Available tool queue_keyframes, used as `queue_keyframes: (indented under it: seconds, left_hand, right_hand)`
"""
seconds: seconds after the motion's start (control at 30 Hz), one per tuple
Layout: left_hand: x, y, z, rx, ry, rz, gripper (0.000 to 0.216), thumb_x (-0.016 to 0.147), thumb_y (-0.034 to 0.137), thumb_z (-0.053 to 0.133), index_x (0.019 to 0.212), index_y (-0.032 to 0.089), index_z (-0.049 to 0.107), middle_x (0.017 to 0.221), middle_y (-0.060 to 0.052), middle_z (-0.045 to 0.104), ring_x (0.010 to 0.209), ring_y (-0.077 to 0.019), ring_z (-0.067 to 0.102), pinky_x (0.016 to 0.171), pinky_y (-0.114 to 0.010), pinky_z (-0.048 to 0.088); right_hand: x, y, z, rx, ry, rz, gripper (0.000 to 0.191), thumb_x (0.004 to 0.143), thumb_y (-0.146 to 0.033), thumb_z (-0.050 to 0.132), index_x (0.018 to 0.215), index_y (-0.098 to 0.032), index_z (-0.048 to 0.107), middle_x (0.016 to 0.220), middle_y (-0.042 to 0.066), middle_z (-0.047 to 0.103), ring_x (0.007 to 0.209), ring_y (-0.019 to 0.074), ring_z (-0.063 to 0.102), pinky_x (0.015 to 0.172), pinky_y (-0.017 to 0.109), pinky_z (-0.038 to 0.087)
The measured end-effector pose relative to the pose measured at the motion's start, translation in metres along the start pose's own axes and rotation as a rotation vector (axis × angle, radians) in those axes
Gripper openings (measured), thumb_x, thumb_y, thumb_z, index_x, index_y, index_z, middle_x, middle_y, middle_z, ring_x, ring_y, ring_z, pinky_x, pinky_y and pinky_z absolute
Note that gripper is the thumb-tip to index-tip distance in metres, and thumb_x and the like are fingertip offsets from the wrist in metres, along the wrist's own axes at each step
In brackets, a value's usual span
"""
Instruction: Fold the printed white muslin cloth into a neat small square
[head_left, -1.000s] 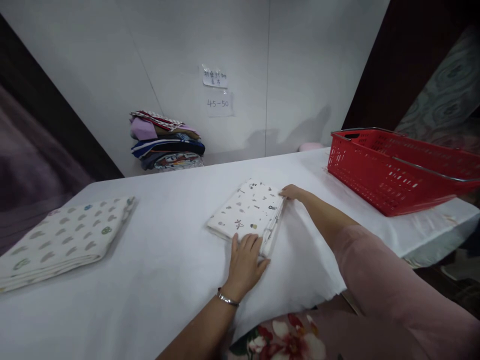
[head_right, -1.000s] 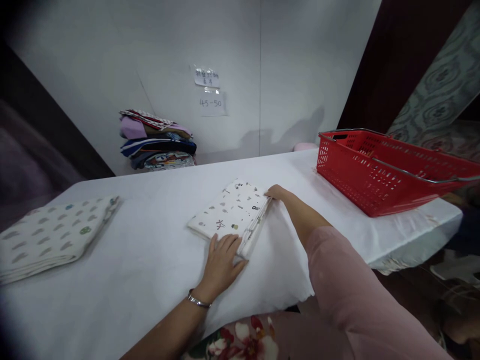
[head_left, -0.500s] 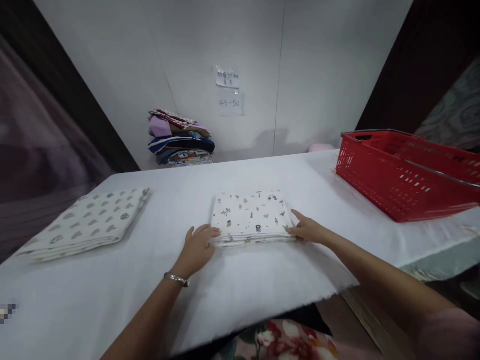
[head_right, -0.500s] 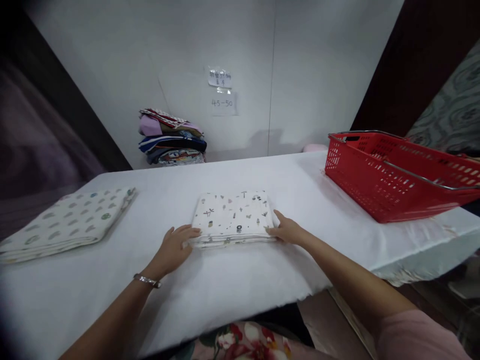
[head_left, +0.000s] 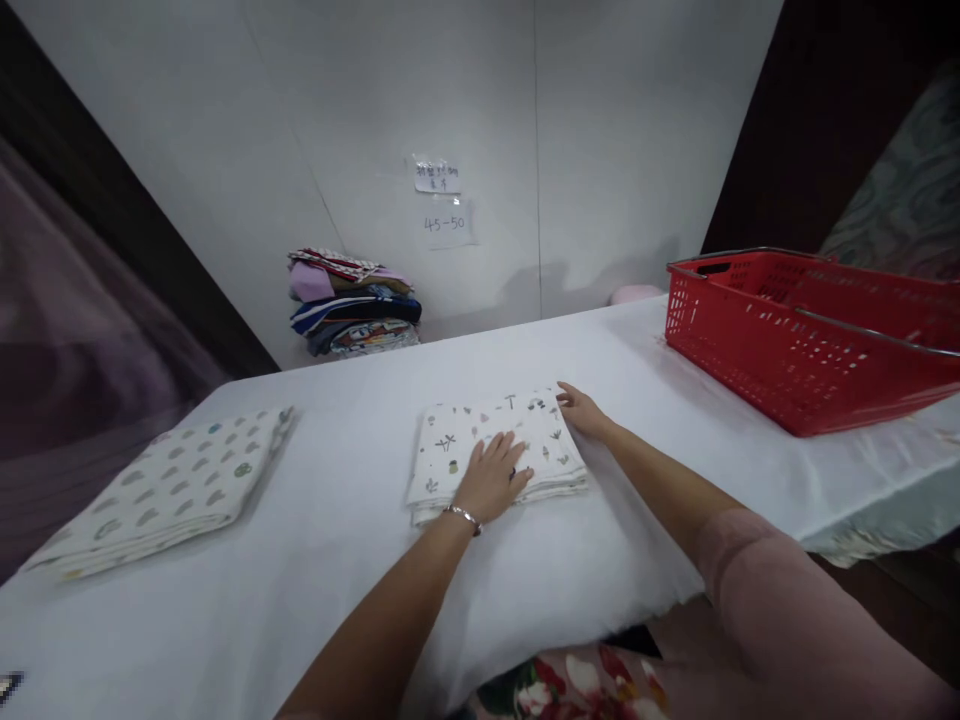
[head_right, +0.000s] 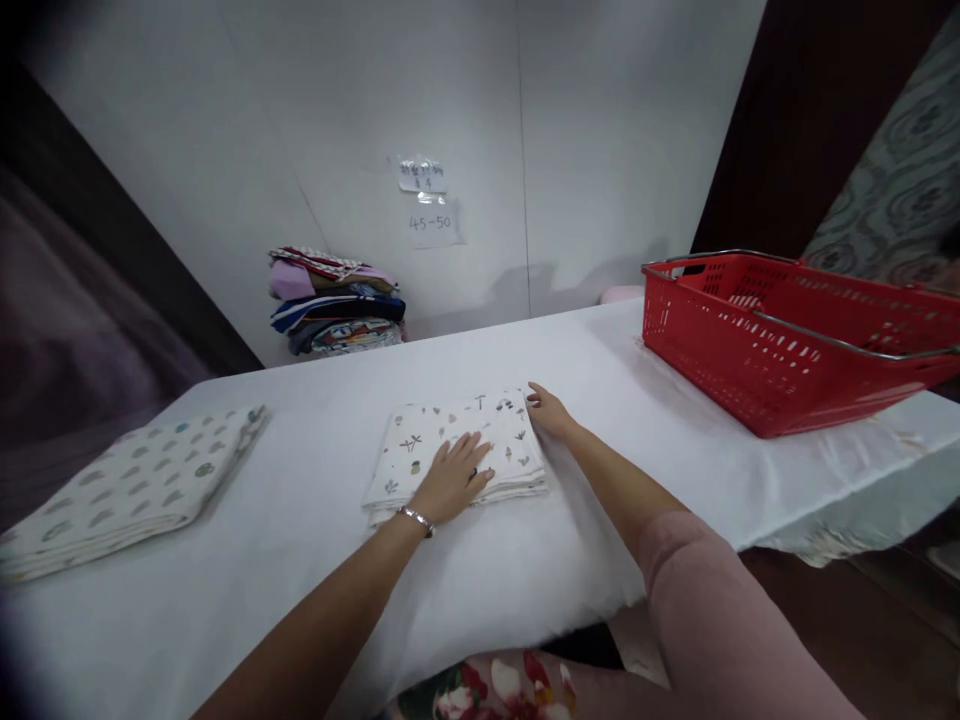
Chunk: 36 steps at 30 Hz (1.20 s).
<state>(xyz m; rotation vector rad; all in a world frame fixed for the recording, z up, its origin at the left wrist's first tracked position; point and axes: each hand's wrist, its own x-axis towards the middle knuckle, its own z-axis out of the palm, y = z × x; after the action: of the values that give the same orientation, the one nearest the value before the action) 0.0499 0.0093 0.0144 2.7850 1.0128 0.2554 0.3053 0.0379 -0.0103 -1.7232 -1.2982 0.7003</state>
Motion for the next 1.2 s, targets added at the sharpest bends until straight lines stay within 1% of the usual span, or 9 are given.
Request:
queue_keyframes:
  seconds: [0.13, 0.3, 0.37, 0.47, 0.57, 0.67, 0.73, 0.83, 1.2]
  left_hand:
    - [-0.003, -0.004, 0.005, 0.04, 0.001, 0.022, 0.052, 0.092, 0.049, 0.028, 0.138, 0.025, 0.034, 0.149, -0.007, 0.027, 0.139, -0.0234, 0.019, 0.11, -0.051, 0.019]
    - [-0.004, -0.008, 0.006, 0.078, -0.007, 0.026, 0.052, 0.093, 0.048, 0.027, 0.139, 0.025, 0.032, 0.149, -0.007, 0.026, 0.139, -0.0228, 0.018, 0.111, -0.051, 0.018]
    - [-0.001, -0.009, 0.0, 0.075, -0.034, 0.025, 0.053, 0.092, 0.05, 0.029, 0.139, 0.025, 0.033, 0.148, -0.007, 0.028, 0.138, -0.0236, 0.021, 0.11, -0.051, 0.02]
    - [0.015, -0.007, -0.018, 0.044, -0.105, 0.011, 0.05, 0.09, 0.053, 0.033, 0.13, 0.026, 0.047, 0.142, -0.007, 0.04, 0.132, -0.0241, 0.034, 0.106, -0.049, 0.028]
    - [0.039, 0.005, -0.029, 0.037, -0.016, 0.028, 0.05, 0.089, 0.054, 0.034, 0.127, 0.025, 0.049, 0.141, -0.008, 0.041, 0.132, -0.0243, 0.034, 0.107, -0.049, 0.026]
    - [0.056, 0.018, -0.018, 0.056, 0.029, 0.161, 0.059, 0.087, 0.055, 0.037, 0.137, 0.025, 0.035, 0.149, -0.007, 0.027, 0.138, -0.0249, 0.021, 0.11, -0.05, 0.019]
    - [0.058, 0.023, -0.002, 0.054, -0.019, 0.246, 0.059, 0.089, 0.054, 0.035, 0.14, 0.025, 0.03, 0.15, -0.007, 0.025, 0.138, -0.0234, 0.019, 0.111, -0.049, 0.018]
    - [0.053, 0.023, 0.015, 0.049, -0.041, 0.281, 0.057, 0.091, 0.051, 0.029, 0.142, 0.024, 0.026, 0.15, -0.007, 0.024, 0.139, -0.022, 0.017, 0.112, -0.048, 0.018]
    - [0.053, 0.021, 0.016, 0.027, -0.029, 0.277, 0.055, 0.09, 0.053, 0.031, 0.139, 0.029, 0.031, 0.151, -0.004, 0.023, 0.139, -0.0228, 0.018, 0.111, -0.048, 0.018]
  right_hand:
    - [0.018, 0.004, 0.007, -0.103, -0.072, -0.098, 0.065, 0.079, -0.023, 0.056, 0.141, -0.021, 0.034, 0.123, 0.006, 0.057, 0.09, 0.0133, 0.061, 0.081, 0.025, 0.048]
    - [0.036, -0.002, 0.005, -0.243, -0.061, -0.103, 0.056, 0.075, -0.023, 0.059, 0.13, -0.024, 0.05, 0.119, 0.004, 0.061, 0.103, 0.0208, 0.057, 0.088, 0.03, 0.043]
    - [0.04, -0.005, 0.005, -0.281, -0.07, -0.12, 0.042, 0.075, -0.024, 0.058, 0.117, -0.026, 0.061, 0.113, 0.003, 0.064, 0.104, 0.0224, 0.057, 0.087, 0.03, 0.043]
    - [0.04, -0.007, 0.005, -0.325, -0.08, -0.151, 0.031, 0.075, -0.024, 0.057, 0.103, -0.025, 0.067, 0.108, 0.003, 0.067, 0.101, 0.0232, 0.058, 0.084, 0.03, 0.043]
    - [0.039, -0.005, 0.005, -0.348, -0.08, -0.187, 0.032, 0.075, -0.025, 0.055, 0.105, -0.025, 0.066, 0.108, 0.003, 0.066, 0.099, 0.022, 0.058, 0.082, 0.029, 0.043]
    - [0.041, 0.0, 0.002, -0.36, -0.089, -0.236, 0.032, 0.075, -0.023, 0.055, 0.106, -0.025, 0.065, 0.109, 0.001, 0.066, 0.098, 0.0193, 0.057, 0.082, 0.026, 0.042]
    - [0.045, 0.004, -0.001, -0.368, -0.099, -0.264, 0.031, 0.073, -0.02, 0.055, 0.102, -0.024, 0.066, 0.106, 0.001, 0.067, 0.096, 0.0184, 0.058, 0.081, 0.025, 0.042]
    - [0.053, 0.01, -0.005, -0.376, -0.112, -0.293, 0.028, 0.072, -0.017, 0.053, 0.096, -0.022, 0.067, 0.101, 0.002, 0.067, 0.094, 0.0183, 0.057, 0.082, 0.025, 0.041]
    - [0.059, 0.017, -0.006, -0.359, -0.153, -0.358, 0.031, 0.073, -0.017, 0.055, 0.101, -0.023, 0.067, 0.107, 0.001, 0.065, 0.099, 0.0177, 0.056, 0.086, 0.026, 0.04]
